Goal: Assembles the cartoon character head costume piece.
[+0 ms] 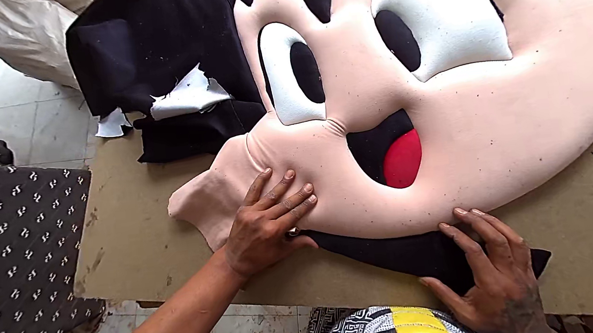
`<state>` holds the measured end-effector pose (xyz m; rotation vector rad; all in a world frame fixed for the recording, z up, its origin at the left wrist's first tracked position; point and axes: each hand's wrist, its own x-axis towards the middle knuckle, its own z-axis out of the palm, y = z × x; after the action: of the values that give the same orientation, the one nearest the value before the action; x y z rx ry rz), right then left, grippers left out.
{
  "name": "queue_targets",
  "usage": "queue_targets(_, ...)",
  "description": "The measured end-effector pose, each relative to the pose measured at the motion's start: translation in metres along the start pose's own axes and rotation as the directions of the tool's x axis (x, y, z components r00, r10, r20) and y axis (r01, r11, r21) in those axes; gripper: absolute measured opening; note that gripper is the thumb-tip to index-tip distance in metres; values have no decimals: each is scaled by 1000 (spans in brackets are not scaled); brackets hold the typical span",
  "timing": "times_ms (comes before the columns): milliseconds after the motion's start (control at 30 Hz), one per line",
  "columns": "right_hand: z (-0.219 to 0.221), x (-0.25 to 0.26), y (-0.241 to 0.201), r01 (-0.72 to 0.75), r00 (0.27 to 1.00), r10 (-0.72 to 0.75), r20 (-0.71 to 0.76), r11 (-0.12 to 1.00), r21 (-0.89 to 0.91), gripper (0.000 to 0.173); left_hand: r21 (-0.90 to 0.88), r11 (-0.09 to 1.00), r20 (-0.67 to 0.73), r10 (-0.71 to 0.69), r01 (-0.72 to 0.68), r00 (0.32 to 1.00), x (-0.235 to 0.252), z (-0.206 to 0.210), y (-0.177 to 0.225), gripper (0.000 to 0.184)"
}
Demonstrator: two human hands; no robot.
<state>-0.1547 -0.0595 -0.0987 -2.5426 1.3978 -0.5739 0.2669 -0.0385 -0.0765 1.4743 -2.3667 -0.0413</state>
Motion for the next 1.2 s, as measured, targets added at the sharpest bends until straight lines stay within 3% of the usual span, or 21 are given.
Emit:
queue_targets(267,-4,-3,-8,-49,999,48,-25,998,-30,85,-26,1000,-42,17,-18,999,-6,6,0,73)
queue_targets(533,-2,-8,-15,-69,997,66,-33,992,-102,82,-44,988,49,147,-145,988,2,10,11,69)
queue_targets(1067,-3,-2,-17,-96,995,96,4,993,-62,73,-181,976,21,125,-120,992,5,16,3,61)
queue_targets(1200,-8,-2,-24,-107,994,110,25,987,-119,65,-181,982,142,72,-46,987,7,4,16,68)
